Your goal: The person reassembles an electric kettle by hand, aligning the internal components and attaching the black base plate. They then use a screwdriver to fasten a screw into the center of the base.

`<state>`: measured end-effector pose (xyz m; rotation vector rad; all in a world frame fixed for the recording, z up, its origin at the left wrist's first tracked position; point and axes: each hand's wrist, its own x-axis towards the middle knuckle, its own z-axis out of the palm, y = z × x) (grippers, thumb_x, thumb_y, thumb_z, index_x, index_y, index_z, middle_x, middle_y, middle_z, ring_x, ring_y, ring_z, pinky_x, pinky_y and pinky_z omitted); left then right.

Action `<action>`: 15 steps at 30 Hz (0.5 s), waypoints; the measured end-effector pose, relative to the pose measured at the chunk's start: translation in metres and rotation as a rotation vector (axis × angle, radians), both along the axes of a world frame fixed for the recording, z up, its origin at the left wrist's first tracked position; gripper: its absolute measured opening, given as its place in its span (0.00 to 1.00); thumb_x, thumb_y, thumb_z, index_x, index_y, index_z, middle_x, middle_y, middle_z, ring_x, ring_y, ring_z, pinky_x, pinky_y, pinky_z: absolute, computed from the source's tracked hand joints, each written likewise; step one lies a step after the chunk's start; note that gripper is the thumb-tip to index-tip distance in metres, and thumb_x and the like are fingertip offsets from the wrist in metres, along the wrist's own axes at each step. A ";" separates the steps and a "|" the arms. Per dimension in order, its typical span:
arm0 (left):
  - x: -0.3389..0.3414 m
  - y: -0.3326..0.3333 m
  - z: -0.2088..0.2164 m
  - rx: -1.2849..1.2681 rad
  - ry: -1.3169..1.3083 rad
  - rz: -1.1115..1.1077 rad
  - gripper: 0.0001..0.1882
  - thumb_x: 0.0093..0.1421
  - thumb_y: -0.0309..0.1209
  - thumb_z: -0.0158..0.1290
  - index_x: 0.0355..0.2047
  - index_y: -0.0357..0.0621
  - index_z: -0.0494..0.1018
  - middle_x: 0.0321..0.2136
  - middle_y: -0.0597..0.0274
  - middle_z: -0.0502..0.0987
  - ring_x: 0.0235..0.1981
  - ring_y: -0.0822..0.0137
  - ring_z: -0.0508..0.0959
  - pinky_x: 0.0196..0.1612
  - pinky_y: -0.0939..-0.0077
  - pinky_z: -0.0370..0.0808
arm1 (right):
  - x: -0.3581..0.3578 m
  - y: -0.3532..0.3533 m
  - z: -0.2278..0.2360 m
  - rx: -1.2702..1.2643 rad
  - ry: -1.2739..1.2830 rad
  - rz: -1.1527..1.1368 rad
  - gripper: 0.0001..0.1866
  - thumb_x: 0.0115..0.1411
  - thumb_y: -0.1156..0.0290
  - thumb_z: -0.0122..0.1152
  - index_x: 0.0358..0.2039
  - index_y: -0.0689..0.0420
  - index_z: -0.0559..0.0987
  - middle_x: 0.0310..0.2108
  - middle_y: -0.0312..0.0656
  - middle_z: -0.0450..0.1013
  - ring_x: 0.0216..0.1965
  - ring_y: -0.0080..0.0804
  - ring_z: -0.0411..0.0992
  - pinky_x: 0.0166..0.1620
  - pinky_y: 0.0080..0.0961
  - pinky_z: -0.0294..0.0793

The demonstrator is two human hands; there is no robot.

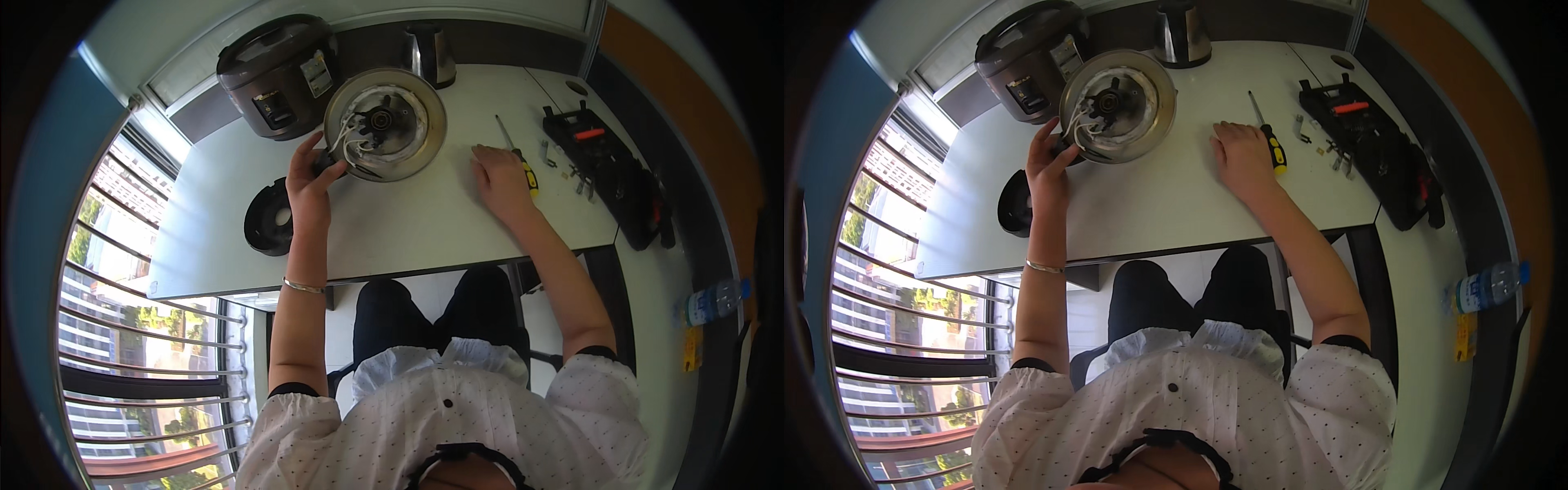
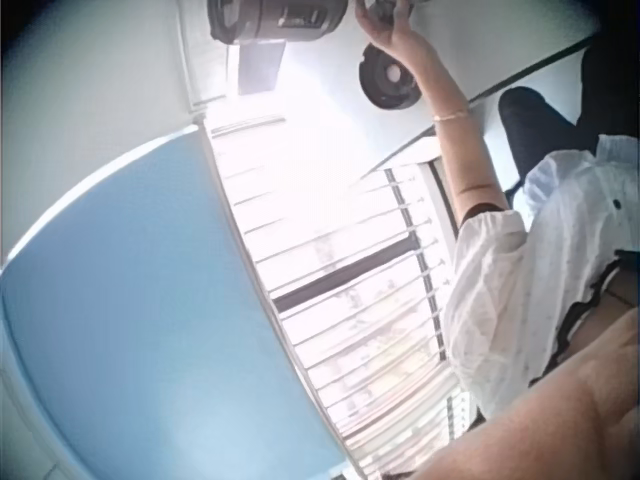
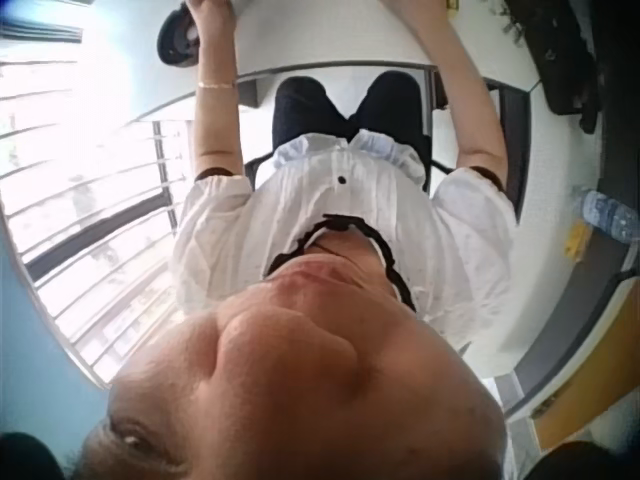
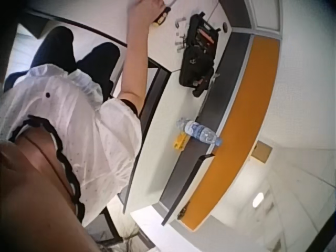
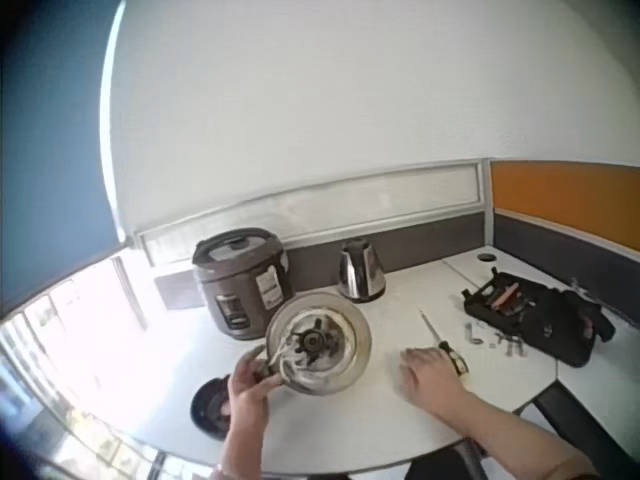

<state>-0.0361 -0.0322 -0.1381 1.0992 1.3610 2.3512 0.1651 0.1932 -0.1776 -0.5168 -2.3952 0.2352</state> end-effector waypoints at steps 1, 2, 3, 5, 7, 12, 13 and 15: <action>-0.001 0.001 0.000 -0.007 0.000 0.001 0.30 0.47 0.14 0.55 0.53 0.33 0.65 0.32 0.64 0.75 0.34 0.72 0.74 0.42 0.79 0.71 | -0.002 -0.007 0.011 -0.201 0.072 0.033 0.18 0.61 0.63 0.50 0.45 0.62 0.77 0.49 0.48 0.71 0.52 0.42 0.68 0.60 0.36 0.58; -0.002 0.002 -0.001 -0.014 0.001 0.001 0.30 0.47 0.14 0.55 0.53 0.33 0.65 0.31 0.64 0.75 0.34 0.72 0.74 0.42 0.79 0.71 | -0.006 -0.011 0.019 -0.404 0.141 0.064 0.20 0.62 0.60 0.50 0.47 0.62 0.76 0.50 0.50 0.71 0.51 0.42 0.69 0.60 0.34 0.58; -0.005 0.002 -0.002 -0.010 -0.004 -0.008 0.30 0.46 0.14 0.57 0.52 0.34 0.65 0.31 0.65 0.74 0.35 0.72 0.74 0.43 0.80 0.70 | -0.011 -0.010 0.024 -0.477 0.202 0.121 0.22 0.62 0.58 0.51 0.50 0.61 0.73 0.52 0.50 0.69 0.53 0.40 0.68 0.59 0.33 0.59; -0.008 0.002 -0.002 -0.046 0.016 -0.010 0.31 0.45 0.14 0.58 0.53 0.34 0.65 0.32 0.65 0.73 0.36 0.73 0.73 0.43 0.81 0.69 | -0.021 -0.006 0.031 -0.626 0.320 0.233 0.28 0.62 0.54 0.52 0.56 0.59 0.68 0.55 0.51 0.66 0.55 0.38 0.66 0.59 0.29 0.59; -0.011 0.001 -0.002 -0.073 0.038 -0.021 0.33 0.45 0.14 0.59 0.53 0.36 0.65 0.33 0.65 0.72 0.36 0.73 0.72 0.44 0.81 0.68 | -0.033 -0.002 0.039 -0.744 0.373 0.390 0.32 0.61 0.51 0.52 0.60 0.57 0.63 0.59 0.50 0.62 0.57 0.36 0.64 0.59 0.28 0.59; -0.019 -0.002 -0.010 -0.151 0.164 -0.060 0.35 0.45 0.16 0.61 0.55 0.39 0.64 0.35 0.65 0.71 0.38 0.73 0.71 0.45 0.81 0.67 | -0.054 -0.012 0.053 -0.896 0.359 0.541 0.37 0.60 0.49 0.54 0.63 0.56 0.58 0.62 0.48 0.57 0.59 0.37 0.60 0.59 0.28 0.58; -0.018 -0.003 -0.012 -0.219 0.200 -0.054 0.36 0.45 0.17 0.61 0.57 0.40 0.62 0.36 0.64 0.72 0.40 0.72 0.71 0.48 0.79 0.68 | -0.056 -0.018 0.052 -0.907 0.344 0.534 0.37 0.60 0.49 0.54 0.63 0.57 0.58 0.61 0.48 0.58 0.59 0.37 0.60 0.60 0.29 0.58; -0.014 -0.001 -0.019 -0.235 0.301 0.000 0.37 0.46 0.17 0.61 0.58 0.39 0.61 0.37 0.64 0.72 0.41 0.71 0.71 0.50 0.78 0.67 | -0.060 -0.021 0.048 -0.875 0.337 0.508 0.37 0.59 0.50 0.54 0.63 0.57 0.58 0.59 0.49 0.60 0.58 0.37 0.61 0.60 0.29 0.57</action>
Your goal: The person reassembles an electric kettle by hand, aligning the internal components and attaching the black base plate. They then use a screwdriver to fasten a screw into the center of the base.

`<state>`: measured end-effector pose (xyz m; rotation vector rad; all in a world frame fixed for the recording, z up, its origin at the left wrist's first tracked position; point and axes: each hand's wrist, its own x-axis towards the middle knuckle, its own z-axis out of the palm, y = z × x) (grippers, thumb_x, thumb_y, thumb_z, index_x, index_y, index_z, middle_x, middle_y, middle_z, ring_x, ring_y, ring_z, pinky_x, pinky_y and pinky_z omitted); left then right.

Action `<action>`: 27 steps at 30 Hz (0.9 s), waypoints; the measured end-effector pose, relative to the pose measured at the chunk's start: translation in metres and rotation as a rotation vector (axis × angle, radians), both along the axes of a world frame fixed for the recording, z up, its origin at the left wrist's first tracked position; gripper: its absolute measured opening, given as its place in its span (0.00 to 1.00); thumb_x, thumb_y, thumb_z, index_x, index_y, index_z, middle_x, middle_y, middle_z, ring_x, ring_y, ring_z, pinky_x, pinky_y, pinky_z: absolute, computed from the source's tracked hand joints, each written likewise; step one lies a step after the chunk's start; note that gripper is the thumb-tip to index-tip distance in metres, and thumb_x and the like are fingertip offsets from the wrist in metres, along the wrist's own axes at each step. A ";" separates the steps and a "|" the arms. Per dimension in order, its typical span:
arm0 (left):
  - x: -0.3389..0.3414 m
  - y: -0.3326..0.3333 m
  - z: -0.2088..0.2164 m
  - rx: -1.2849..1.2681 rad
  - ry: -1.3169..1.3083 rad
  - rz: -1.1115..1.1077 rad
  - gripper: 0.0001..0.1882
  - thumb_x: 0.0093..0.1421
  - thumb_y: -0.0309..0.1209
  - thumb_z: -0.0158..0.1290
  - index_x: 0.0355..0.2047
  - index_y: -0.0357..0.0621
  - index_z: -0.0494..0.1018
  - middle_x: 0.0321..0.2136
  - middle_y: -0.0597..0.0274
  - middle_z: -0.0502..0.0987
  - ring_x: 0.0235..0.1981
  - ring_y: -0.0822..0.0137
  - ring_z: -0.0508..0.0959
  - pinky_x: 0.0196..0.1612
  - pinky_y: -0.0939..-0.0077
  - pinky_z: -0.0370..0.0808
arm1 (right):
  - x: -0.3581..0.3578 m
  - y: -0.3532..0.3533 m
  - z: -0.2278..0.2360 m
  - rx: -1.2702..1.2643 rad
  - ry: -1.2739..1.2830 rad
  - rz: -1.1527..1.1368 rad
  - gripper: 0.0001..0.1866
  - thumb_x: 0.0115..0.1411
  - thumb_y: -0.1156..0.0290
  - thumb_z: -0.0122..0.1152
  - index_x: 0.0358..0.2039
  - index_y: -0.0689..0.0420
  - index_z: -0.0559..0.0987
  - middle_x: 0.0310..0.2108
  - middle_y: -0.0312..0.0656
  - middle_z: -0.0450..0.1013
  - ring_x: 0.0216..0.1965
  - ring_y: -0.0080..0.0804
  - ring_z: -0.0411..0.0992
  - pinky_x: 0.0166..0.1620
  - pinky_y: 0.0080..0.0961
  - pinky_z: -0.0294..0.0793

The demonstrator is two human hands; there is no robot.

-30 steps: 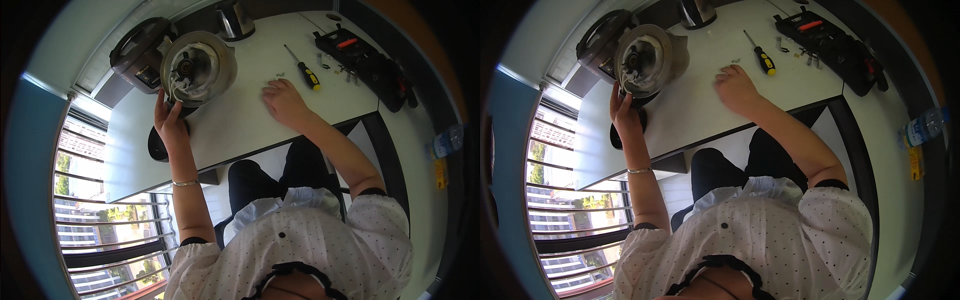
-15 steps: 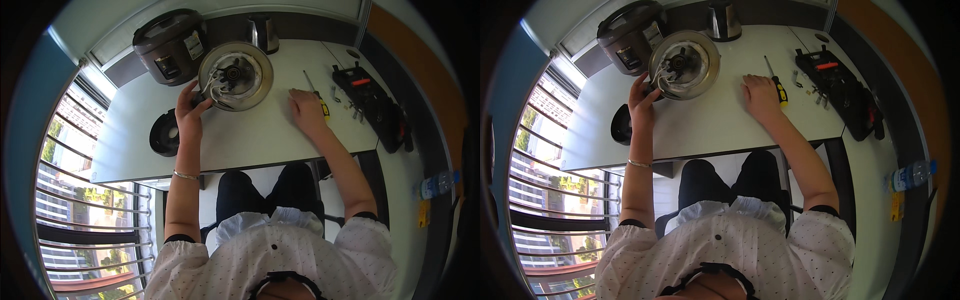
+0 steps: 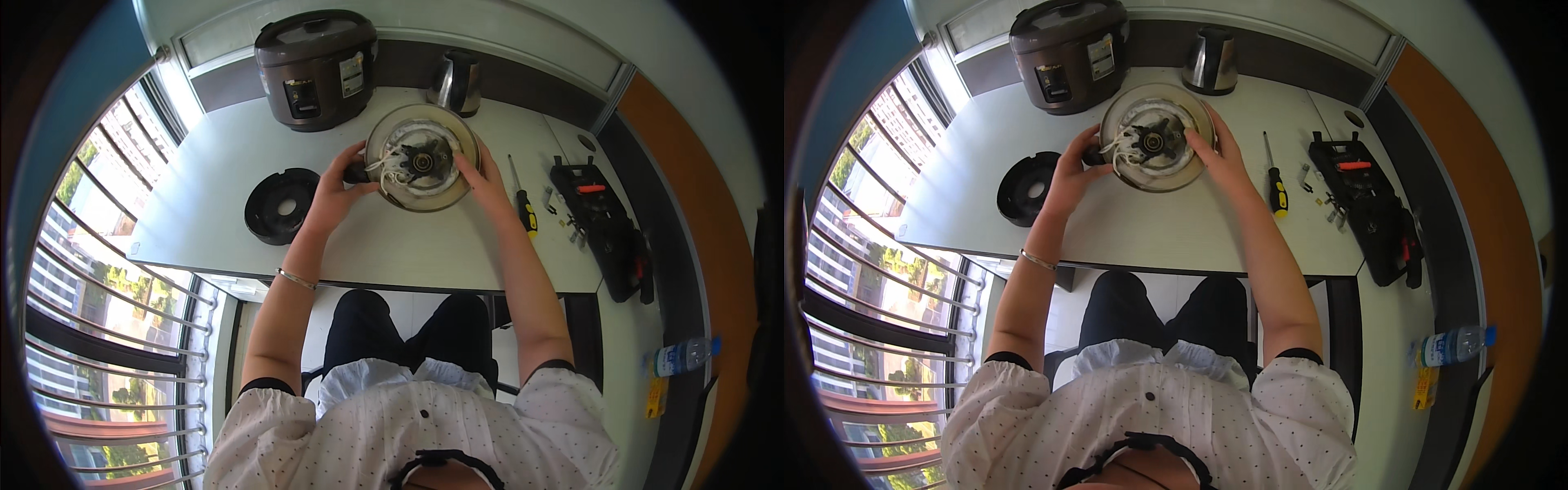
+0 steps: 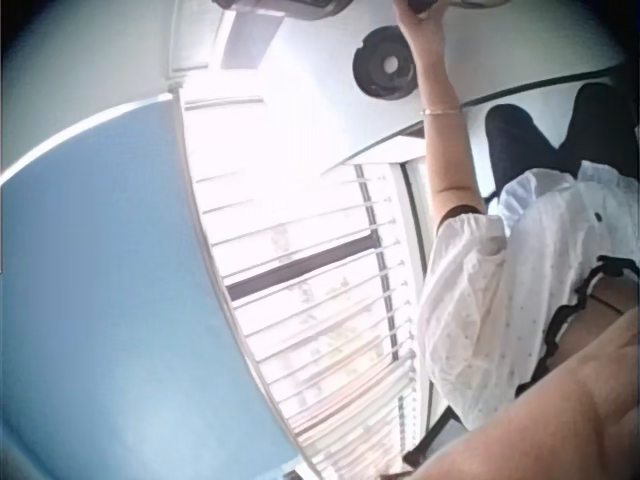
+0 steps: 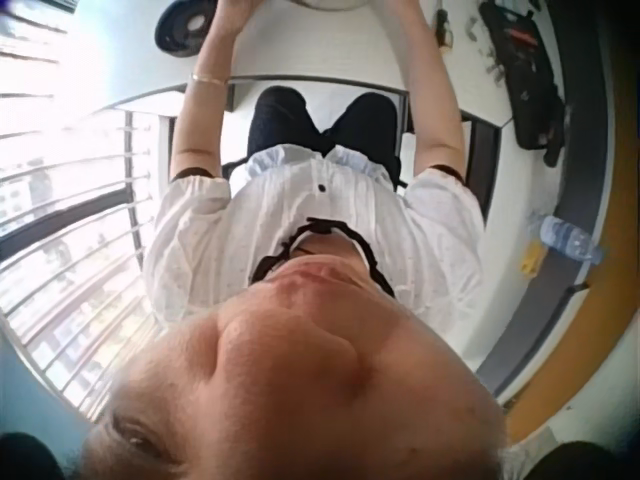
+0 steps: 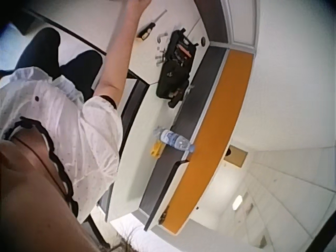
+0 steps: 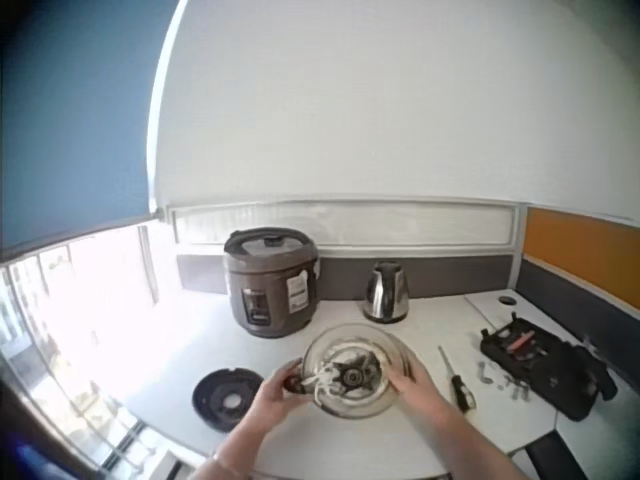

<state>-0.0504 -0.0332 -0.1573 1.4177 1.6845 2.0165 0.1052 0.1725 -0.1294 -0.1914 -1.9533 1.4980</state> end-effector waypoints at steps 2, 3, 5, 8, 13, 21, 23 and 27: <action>-0.005 0.001 -0.013 -0.005 0.106 0.038 0.38 0.46 0.17 0.60 0.59 0.40 0.61 0.41 0.60 0.72 0.45 0.67 0.71 0.53 0.74 0.66 | -0.004 0.003 -0.012 0.073 0.012 -0.056 0.36 0.60 0.50 0.54 0.62 0.59 0.59 0.57 0.49 0.61 0.58 0.38 0.61 0.60 0.30 0.56; -0.006 0.001 -0.013 -0.025 0.163 0.069 0.38 0.46 0.17 0.60 0.59 0.39 0.61 0.43 0.60 0.72 0.46 0.67 0.71 0.54 0.74 0.65 | -0.005 0.005 -0.016 0.095 0.033 -0.068 0.35 0.60 0.51 0.53 0.61 0.59 0.60 0.57 0.49 0.62 0.58 0.38 0.61 0.60 0.30 0.57; -0.006 0.001 -0.014 -0.066 0.278 0.131 0.37 0.47 0.17 0.59 0.59 0.38 0.60 0.46 0.58 0.72 0.48 0.67 0.70 0.55 0.75 0.64 | -0.006 0.008 -0.023 0.140 0.076 -0.091 0.33 0.61 0.52 0.52 0.60 0.61 0.62 0.55 0.51 0.64 0.57 0.39 0.61 0.60 0.31 0.57; 0.001 0.002 -0.008 -0.150 0.332 0.147 0.37 0.45 0.16 0.59 0.58 0.40 0.63 0.49 0.56 0.71 0.51 0.63 0.70 0.56 0.73 0.64 | -0.006 0.014 -0.031 0.250 0.103 -0.149 0.29 0.64 0.54 0.47 0.56 0.63 0.65 0.52 0.53 0.66 0.56 0.42 0.63 0.59 0.33 0.58; 0.001 0.003 -0.012 -0.133 0.417 0.263 0.37 0.43 0.19 0.61 0.57 0.46 0.65 0.45 0.52 0.70 0.49 0.52 0.68 0.54 0.66 0.65 | -0.006 0.011 -0.038 0.423 0.097 -0.280 0.25 0.67 0.56 0.40 0.55 0.61 0.67 0.51 0.53 0.66 0.54 0.46 0.64 0.58 0.34 0.59; 0.045 -0.022 -0.001 -0.287 0.587 0.722 0.31 0.41 0.24 0.63 0.50 0.43 0.70 0.44 0.55 0.68 0.49 0.50 0.66 0.54 0.60 0.62 | -0.002 -0.007 -0.032 0.499 0.064 -0.381 0.23 0.67 0.57 0.40 0.55 0.60 0.68 0.51 0.52 0.67 0.53 0.44 0.66 0.56 0.31 0.63; 0.060 -0.028 -0.004 -0.239 0.583 0.801 0.28 0.41 0.22 0.62 0.46 0.42 0.70 0.42 0.53 0.68 0.46 0.48 0.66 0.51 0.60 0.64 | -0.003 0.000 -0.035 0.441 0.054 -0.382 0.24 0.67 0.57 0.40 0.54 0.61 0.68 0.51 0.52 0.68 0.53 0.44 0.67 0.55 0.30 0.63; 0.078 -0.030 -0.017 -0.323 0.500 0.682 0.16 0.44 0.26 0.62 0.35 0.40 0.74 0.30 0.58 0.72 0.37 0.55 0.71 0.40 0.65 0.69 | -0.001 -0.006 -0.028 0.341 0.041 -0.378 0.25 0.67 0.57 0.40 0.53 0.65 0.69 0.48 0.54 0.71 0.51 0.44 0.69 0.54 0.29 0.65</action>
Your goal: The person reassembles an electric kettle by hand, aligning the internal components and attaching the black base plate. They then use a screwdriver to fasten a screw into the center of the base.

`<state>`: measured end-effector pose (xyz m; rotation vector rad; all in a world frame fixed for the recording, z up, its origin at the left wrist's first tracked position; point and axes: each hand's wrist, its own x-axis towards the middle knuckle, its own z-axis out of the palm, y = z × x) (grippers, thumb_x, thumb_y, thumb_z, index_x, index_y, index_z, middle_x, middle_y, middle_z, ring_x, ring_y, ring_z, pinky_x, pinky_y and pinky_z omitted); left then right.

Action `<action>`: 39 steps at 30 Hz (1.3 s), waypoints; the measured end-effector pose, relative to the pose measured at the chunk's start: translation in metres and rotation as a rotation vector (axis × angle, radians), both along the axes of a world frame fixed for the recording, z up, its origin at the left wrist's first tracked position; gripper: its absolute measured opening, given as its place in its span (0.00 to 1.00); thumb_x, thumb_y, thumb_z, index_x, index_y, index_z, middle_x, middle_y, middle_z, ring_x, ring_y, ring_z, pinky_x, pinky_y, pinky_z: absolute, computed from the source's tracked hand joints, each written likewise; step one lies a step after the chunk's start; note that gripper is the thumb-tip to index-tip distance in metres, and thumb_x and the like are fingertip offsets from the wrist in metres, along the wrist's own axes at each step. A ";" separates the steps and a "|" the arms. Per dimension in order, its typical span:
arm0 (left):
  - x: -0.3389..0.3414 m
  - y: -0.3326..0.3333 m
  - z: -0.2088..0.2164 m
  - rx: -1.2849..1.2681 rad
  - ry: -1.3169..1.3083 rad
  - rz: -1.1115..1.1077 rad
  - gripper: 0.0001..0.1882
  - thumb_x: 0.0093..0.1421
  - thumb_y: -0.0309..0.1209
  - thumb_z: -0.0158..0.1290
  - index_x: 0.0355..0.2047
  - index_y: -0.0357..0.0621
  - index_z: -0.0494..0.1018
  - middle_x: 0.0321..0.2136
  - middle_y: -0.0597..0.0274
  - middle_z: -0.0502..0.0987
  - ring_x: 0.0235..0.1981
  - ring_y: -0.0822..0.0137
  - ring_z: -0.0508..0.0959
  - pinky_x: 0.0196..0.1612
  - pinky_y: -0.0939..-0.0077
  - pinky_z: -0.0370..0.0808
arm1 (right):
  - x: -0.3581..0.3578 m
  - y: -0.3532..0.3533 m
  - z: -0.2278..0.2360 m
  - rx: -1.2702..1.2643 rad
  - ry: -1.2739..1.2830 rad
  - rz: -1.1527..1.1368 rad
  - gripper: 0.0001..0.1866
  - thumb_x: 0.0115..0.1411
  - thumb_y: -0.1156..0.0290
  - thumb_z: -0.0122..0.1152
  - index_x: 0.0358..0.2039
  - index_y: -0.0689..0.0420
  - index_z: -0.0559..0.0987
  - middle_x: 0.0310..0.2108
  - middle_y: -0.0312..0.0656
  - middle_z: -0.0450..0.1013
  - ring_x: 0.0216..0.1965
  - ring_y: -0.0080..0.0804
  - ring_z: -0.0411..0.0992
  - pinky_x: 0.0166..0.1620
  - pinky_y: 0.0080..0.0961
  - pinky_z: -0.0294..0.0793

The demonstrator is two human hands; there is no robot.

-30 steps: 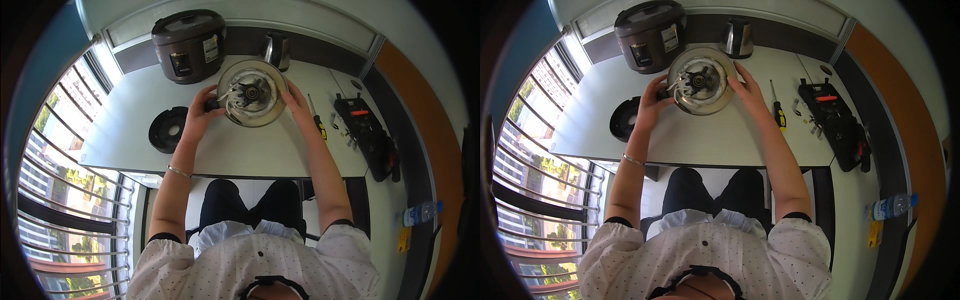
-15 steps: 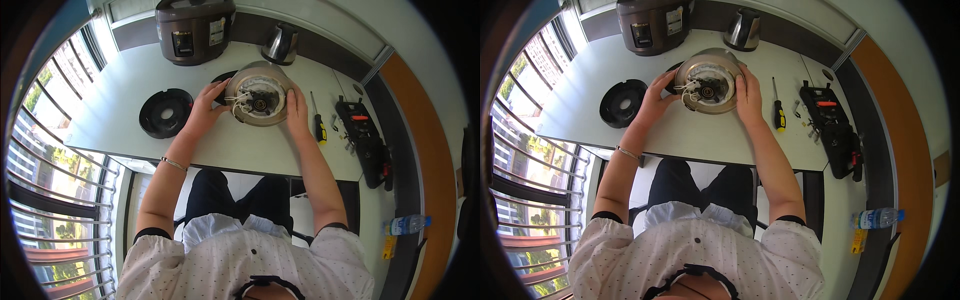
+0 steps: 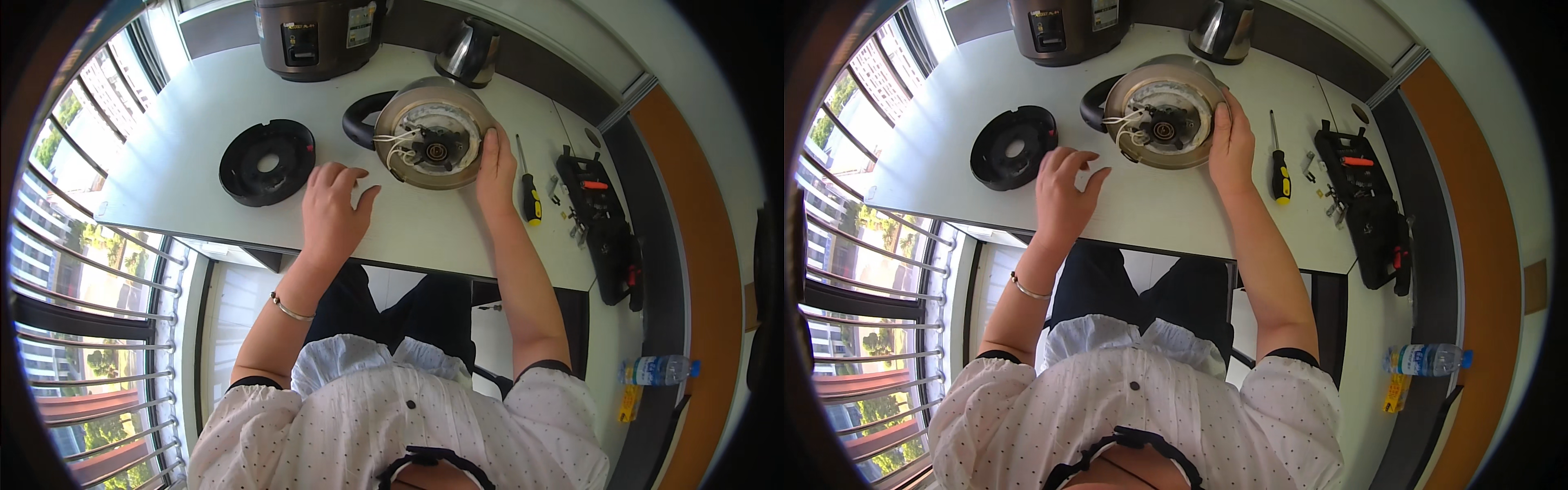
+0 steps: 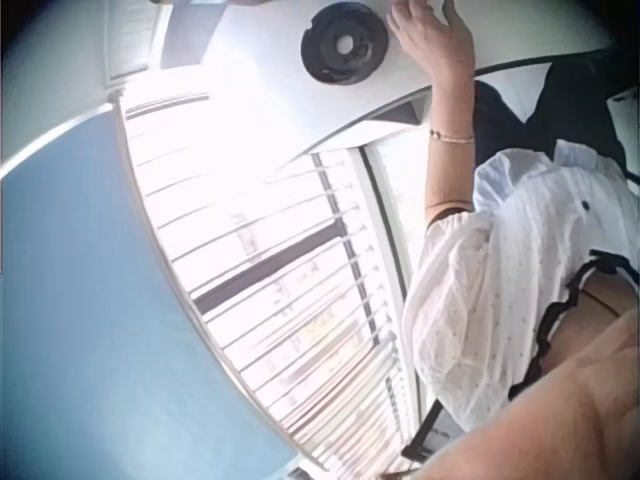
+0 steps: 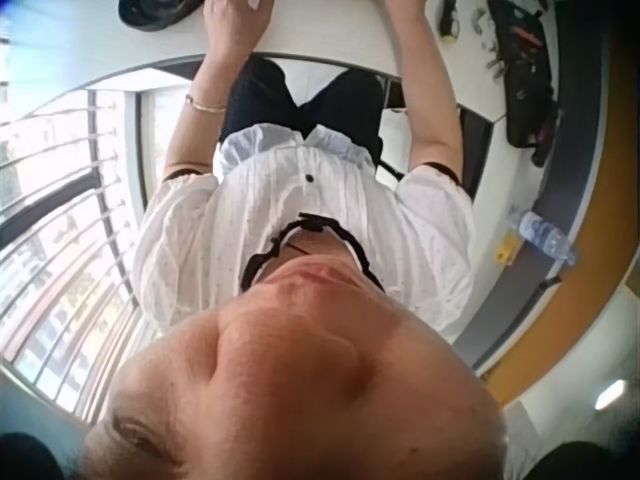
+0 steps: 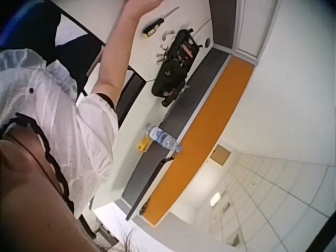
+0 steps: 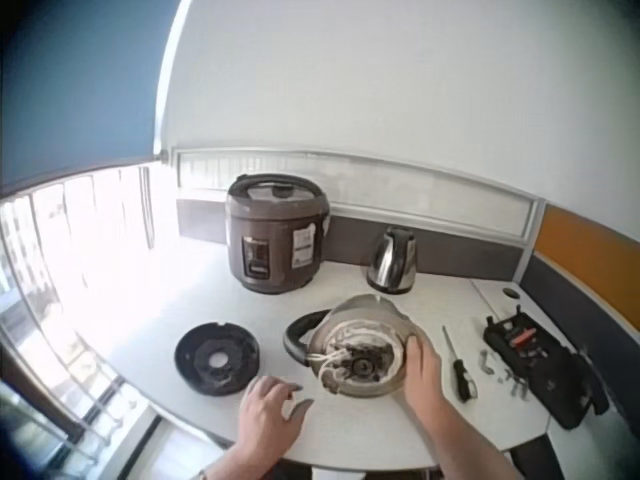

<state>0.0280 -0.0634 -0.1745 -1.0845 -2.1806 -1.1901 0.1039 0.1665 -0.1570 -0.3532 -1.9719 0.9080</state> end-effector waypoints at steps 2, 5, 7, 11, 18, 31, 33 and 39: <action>0.001 0.007 0.001 -0.024 -0.169 -0.047 0.14 0.48 0.30 0.61 0.35 0.39 0.76 0.24 0.59 0.73 0.29 0.59 0.73 0.34 0.67 0.70 | 0.000 0.001 -0.001 0.020 0.006 -0.001 0.25 0.67 0.57 0.40 0.53 0.65 0.69 0.48 0.54 0.71 0.50 0.44 0.69 0.54 0.29 0.65; -0.003 0.015 0.004 -0.078 -0.404 -0.135 0.16 0.50 0.32 0.60 0.38 0.38 0.76 0.24 0.57 0.74 0.25 0.60 0.73 0.32 0.68 0.71 | 0.000 0.002 -0.003 0.044 0.011 -0.027 0.25 0.67 0.56 0.40 0.52 0.65 0.69 0.47 0.54 0.72 0.50 0.43 0.70 0.54 0.29 0.65; -0.006 0.020 -0.003 -0.053 -0.473 -0.189 0.17 0.51 0.33 0.60 0.39 0.37 0.76 0.23 0.57 0.74 0.23 0.62 0.73 0.30 0.70 0.71 | 0.001 0.003 -0.003 0.052 0.013 -0.039 0.25 0.67 0.56 0.40 0.52 0.65 0.69 0.46 0.54 0.72 0.49 0.43 0.70 0.53 0.29 0.65; -0.009 0.026 -0.012 0.038 -0.700 -0.277 0.15 0.51 0.31 0.60 0.37 0.35 0.76 0.20 0.58 0.74 0.21 0.69 0.71 0.27 0.74 0.69 | 0.002 0.000 -0.001 0.009 0.002 -0.040 0.25 0.67 0.57 0.41 0.52 0.65 0.70 0.46 0.55 0.72 0.49 0.43 0.71 0.52 0.28 0.66; -0.007 0.031 -0.001 0.092 -0.958 -0.345 0.12 0.53 0.30 0.59 0.33 0.32 0.76 0.21 0.63 0.75 0.21 0.74 0.71 0.25 0.79 0.67 | 0.002 0.000 0.001 0.020 0.029 -0.024 0.23 0.67 0.58 0.42 0.52 0.65 0.70 0.45 0.54 0.73 0.48 0.41 0.72 0.51 0.27 0.67; -0.006 0.035 0.000 0.503 -1.067 -0.470 0.07 0.58 0.24 0.52 0.34 0.29 0.72 0.26 0.54 0.79 0.26 0.70 0.79 0.23 0.82 0.72 | 0.003 -0.001 0.004 -0.068 0.014 -0.080 0.24 0.67 0.56 0.43 0.51 0.63 0.72 0.36 0.48 0.76 0.36 0.30 0.72 0.44 0.24 0.70; -0.005 0.038 0.000 0.523 -1.057 -0.474 0.07 0.58 0.23 0.52 0.34 0.29 0.72 0.27 0.53 0.79 0.27 0.69 0.79 0.22 0.81 0.72 | 0.001 0.003 0.000 -0.002 0.062 -0.101 0.24 0.67 0.56 0.43 0.51 0.62 0.72 0.34 0.47 0.76 0.34 0.29 0.72 0.43 0.23 0.70; -0.004 0.043 0.001 0.516 -1.043 -0.425 0.07 0.56 0.22 0.53 0.33 0.29 0.73 0.26 0.54 0.79 0.26 0.68 0.80 0.22 0.81 0.73 | 0.006 -0.001 0.005 -0.056 -0.006 -0.090 0.25 0.67 0.54 0.42 0.51 0.63 0.72 0.38 0.50 0.76 0.41 0.33 0.73 0.48 0.26 0.69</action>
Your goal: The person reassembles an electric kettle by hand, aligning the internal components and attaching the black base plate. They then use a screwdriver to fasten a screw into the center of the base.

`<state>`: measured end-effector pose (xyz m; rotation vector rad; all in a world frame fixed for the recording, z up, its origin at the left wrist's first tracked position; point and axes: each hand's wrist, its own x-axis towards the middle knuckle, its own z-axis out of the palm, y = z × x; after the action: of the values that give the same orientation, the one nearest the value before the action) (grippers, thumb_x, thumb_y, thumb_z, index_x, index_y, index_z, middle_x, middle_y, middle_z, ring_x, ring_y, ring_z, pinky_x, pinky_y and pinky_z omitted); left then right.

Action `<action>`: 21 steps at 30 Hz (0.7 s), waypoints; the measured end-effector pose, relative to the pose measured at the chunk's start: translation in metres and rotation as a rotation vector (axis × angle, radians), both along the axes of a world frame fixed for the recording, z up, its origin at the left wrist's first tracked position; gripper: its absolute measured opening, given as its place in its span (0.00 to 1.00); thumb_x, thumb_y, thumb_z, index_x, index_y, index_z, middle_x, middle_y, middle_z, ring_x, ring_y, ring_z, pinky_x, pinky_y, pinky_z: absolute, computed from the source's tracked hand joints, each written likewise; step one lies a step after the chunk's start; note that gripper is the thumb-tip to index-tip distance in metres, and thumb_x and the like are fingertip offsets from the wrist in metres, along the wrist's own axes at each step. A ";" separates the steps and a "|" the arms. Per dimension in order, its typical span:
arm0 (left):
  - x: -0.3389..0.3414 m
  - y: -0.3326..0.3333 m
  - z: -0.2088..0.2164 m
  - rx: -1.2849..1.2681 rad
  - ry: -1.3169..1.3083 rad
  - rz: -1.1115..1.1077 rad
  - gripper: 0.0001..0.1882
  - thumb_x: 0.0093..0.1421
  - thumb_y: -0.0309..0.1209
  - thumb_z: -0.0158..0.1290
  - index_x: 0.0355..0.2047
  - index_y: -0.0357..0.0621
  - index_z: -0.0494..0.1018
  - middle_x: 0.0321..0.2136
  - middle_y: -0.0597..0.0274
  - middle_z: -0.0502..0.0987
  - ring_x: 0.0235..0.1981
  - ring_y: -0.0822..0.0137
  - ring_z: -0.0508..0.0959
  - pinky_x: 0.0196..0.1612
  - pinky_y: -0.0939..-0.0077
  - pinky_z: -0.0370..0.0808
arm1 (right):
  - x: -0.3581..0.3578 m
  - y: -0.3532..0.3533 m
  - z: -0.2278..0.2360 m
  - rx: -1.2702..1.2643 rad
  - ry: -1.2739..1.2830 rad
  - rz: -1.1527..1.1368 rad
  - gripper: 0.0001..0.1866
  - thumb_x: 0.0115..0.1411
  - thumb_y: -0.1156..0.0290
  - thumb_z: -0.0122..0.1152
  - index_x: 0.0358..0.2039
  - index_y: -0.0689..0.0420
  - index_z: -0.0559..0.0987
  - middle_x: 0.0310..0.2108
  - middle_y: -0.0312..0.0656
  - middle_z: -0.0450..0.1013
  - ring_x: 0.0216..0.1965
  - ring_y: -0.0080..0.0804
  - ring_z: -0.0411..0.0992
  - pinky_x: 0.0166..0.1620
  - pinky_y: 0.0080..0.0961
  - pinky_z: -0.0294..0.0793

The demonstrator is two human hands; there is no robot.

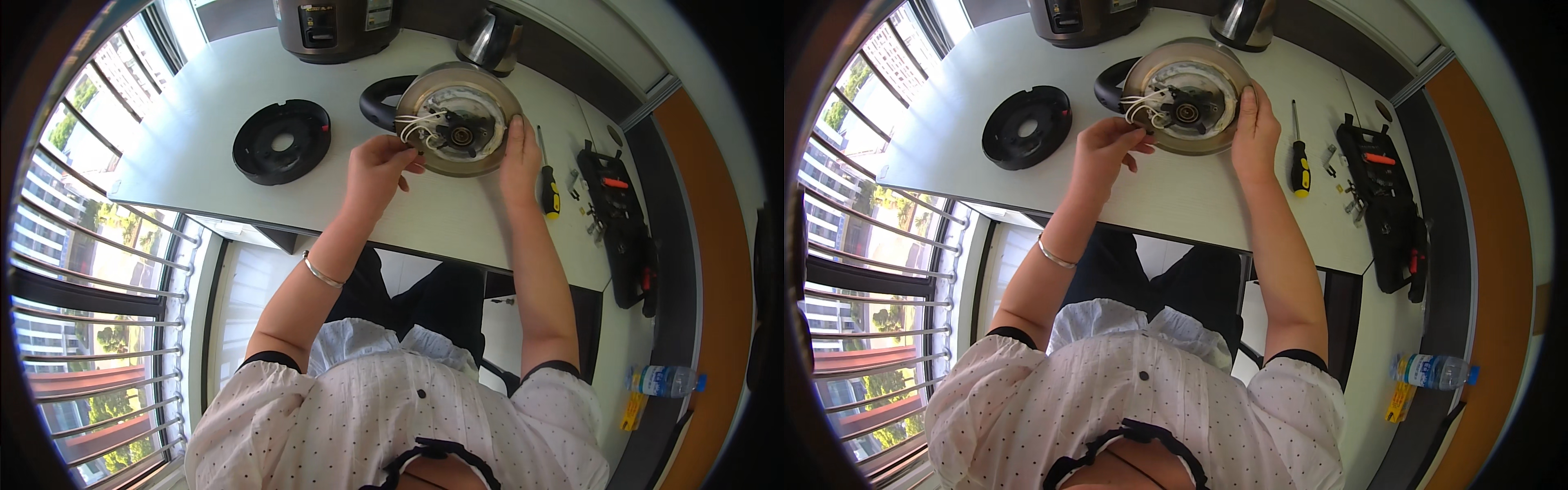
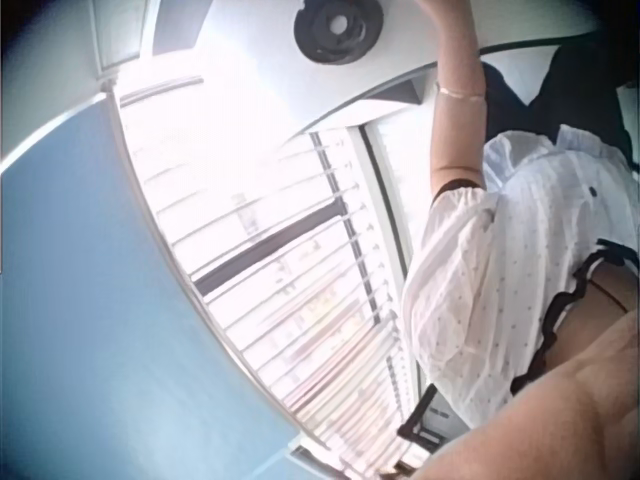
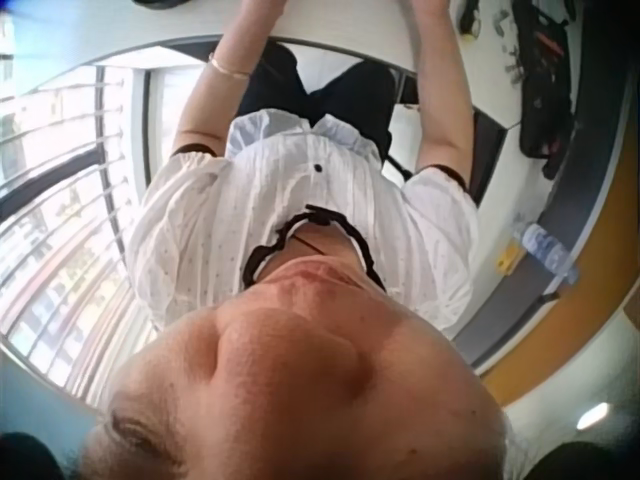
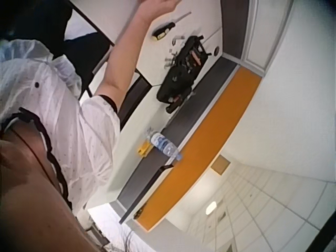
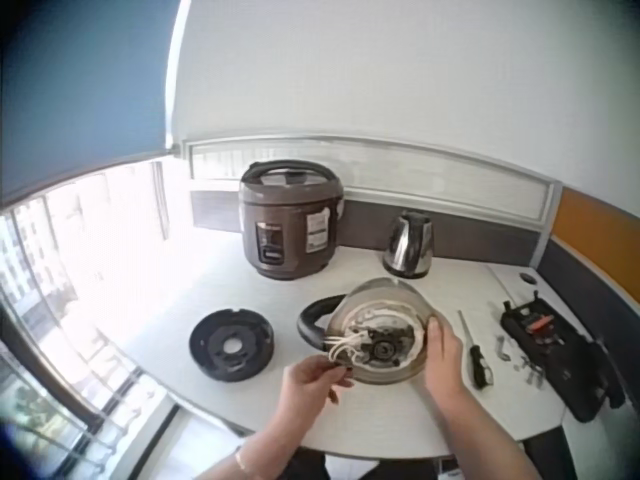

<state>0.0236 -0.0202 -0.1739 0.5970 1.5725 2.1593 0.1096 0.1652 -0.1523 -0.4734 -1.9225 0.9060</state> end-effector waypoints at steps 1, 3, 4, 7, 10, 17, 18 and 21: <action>-0.001 0.000 -0.001 -0.026 0.006 0.013 0.06 0.55 0.22 0.54 0.32 0.29 0.73 0.26 0.54 0.79 0.25 0.68 0.80 0.22 0.81 0.73 | 0.000 0.001 -0.001 0.018 0.013 0.002 0.25 0.67 0.54 0.42 0.51 0.63 0.72 0.38 0.50 0.75 0.41 0.33 0.73 0.48 0.26 0.68; -0.004 0.004 -0.008 -0.059 0.144 0.132 0.05 0.54 0.22 0.55 0.29 0.31 0.74 0.25 0.56 0.80 0.23 0.68 0.79 0.22 0.79 0.72 | 0.001 0.001 0.001 0.000 0.000 0.012 0.25 0.67 0.54 0.42 0.51 0.63 0.72 0.39 0.50 0.75 0.42 0.34 0.73 0.49 0.26 0.68; -0.005 0.005 -0.011 -0.076 0.213 0.191 0.04 0.53 0.23 0.56 0.28 0.32 0.75 0.25 0.56 0.80 0.22 0.69 0.78 0.21 0.79 0.71 | 0.001 0.000 0.001 -0.010 -0.007 0.017 0.25 0.67 0.54 0.42 0.51 0.64 0.72 0.39 0.51 0.75 0.42 0.34 0.73 0.49 0.26 0.68; -0.002 0.003 -0.009 -0.230 0.406 0.368 0.06 0.49 0.25 0.60 0.22 0.35 0.75 0.22 0.58 0.78 0.20 0.67 0.76 0.24 0.73 0.71 | 0.001 0.001 0.000 -0.003 0.007 0.036 0.25 0.67 0.54 0.43 0.51 0.64 0.72 0.40 0.51 0.75 0.44 0.34 0.72 0.50 0.26 0.67; -0.004 0.001 -0.009 -0.366 0.570 0.471 0.09 0.47 0.29 0.62 0.25 0.37 0.75 0.21 0.59 0.75 0.23 0.65 0.75 0.28 0.68 0.70 | 0.002 0.000 0.001 -0.038 0.023 0.038 0.26 0.67 0.54 0.43 0.50 0.65 0.72 0.41 0.51 0.75 0.44 0.35 0.72 0.50 0.26 0.67; -0.012 0.003 -0.017 -0.361 0.540 0.498 0.30 0.47 0.36 0.65 0.46 0.34 0.67 0.29 0.55 0.76 0.30 0.63 0.76 0.35 0.69 0.73 | 0.004 0.003 0.001 -0.044 0.020 0.030 0.26 0.66 0.54 0.45 0.49 0.66 0.73 0.41 0.51 0.75 0.44 0.34 0.72 0.51 0.25 0.67; -0.016 0.005 -0.023 -0.323 0.508 0.486 0.32 0.47 0.36 0.65 0.48 0.33 0.65 0.31 0.54 0.76 0.31 0.64 0.76 0.35 0.70 0.73 | 0.004 0.002 0.002 -0.057 0.023 0.035 0.26 0.66 0.54 0.45 0.49 0.66 0.73 0.41 0.51 0.75 0.44 0.34 0.72 0.51 0.26 0.67; -0.026 0.009 -0.033 -0.184 0.338 0.332 0.29 0.51 0.35 0.62 0.48 0.32 0.65 0.32 0.53 0.77 0.32 0.66 0.77 0.35 0.73 0.74 | 0.005 -0.003 0.006 -0.069 0.016 0.054 0.26 0.66 0.54 0.45 0.50 0.66 0.72 0.41 0.51 0.75 0.45 0.34 0.72 0.51 0.26 0.67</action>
<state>-0.0026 -0.0111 -0.2071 0.7101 2.1582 2.1902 0.1150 0.1626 -0.1463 -0.4557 -1.9023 1.0107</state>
